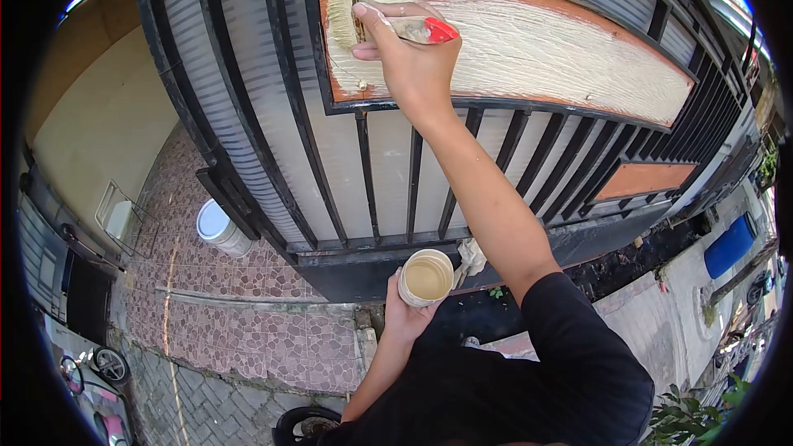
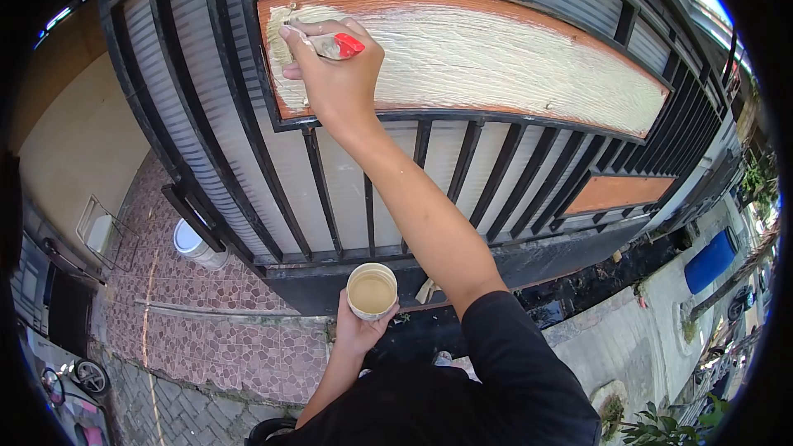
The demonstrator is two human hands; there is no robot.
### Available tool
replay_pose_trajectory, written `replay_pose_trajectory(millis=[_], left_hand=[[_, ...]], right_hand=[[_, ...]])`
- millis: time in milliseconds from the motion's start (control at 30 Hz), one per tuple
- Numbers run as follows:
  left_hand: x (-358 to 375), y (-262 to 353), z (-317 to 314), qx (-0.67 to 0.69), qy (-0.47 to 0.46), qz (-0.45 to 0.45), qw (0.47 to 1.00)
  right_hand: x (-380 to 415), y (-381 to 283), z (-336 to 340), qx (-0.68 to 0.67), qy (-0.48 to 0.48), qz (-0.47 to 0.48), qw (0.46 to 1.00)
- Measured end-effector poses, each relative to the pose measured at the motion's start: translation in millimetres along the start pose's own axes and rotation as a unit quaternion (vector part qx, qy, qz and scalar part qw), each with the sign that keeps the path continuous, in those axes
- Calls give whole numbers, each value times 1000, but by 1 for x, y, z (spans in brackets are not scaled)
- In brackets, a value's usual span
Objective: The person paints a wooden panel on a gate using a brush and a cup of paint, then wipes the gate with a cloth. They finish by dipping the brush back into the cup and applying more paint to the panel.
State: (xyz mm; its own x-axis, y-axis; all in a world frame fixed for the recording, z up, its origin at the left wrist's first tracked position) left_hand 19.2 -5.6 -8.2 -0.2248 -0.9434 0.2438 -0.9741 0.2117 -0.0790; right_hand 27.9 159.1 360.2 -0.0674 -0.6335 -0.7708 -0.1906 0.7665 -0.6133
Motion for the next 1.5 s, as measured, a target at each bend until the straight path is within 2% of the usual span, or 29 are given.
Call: replay_pose_trajectory(millis=[167,233,367,433,567,633,700,733,800,833,900,967,1033,1133,1233,1333,1467,1500], left_hand=[[-5,0,1,14,0,12,1000],[-4,1,6,14,-7,13,1000],[-4,1,6,-1,-10,4,1000],[-9,1,5,2,-7,8,1000],[-15,0,3,11,-5,11,1000],[-15,1,2,13,-7,13,1000],[-11,2,5,18,-4,11,1000],[-10,3,7,20,-6,11,1000],[-12,3,8,19,-10,13,1000],[-13,3,9,13,-5,8,1000],[-16,3,9,3,2,5,1000],[-20,1,8,17,-2,17,1000],[-23,-5,3,11,3,25,1000],[-26,-7,2,16,-8,40,999],[-27,-11,3,25,-12,46,999],[-27,-11,8,24,-7,44,999],[-27,-14,9,29,-3,45,999],[-27,-14,9,28,-2,45,999]], right_hand=[[-17,11,43,38,88,59,994],[-17,6,64,89,194,100,972],[-1,-10,54,109,196,78,971],[2,-8,25,11,87,29,996],[-17,9,24,-8,74,41,996],[-27,6,52,10,188,79,979],[-34,1,91,90,254,67,961],[-34,-1,104,90,253,65,961],[-29,-13,119,107,327,77,936],[-26,-18,116,107,330,79,935],[-16,-22,93,57,271,35,960],[-12,-18,61,10,152,-13,988],[-14,-6,37,4,98,-11,995],[-31,0,62,29,136,20,990],[-43,0,122,74,233,79,966],[-52,-6,191,164,334,73,925],[-47,-19,237,249,380,88,886],[-49,-18,238,396,362,150,831]])
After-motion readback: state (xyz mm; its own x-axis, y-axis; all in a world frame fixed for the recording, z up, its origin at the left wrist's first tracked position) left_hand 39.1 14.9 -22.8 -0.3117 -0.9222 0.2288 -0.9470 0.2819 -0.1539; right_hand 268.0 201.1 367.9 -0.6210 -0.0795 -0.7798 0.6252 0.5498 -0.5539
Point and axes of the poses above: each hand's wrist, its own x-axis away from the middle knuckle, its own z-axis out of the back of the hand, y = z × x, the point moved 1 cm from there along -x, towards the middle knuckle, and after that the axes turned 14 degrees about x, right-handed, at the moved point
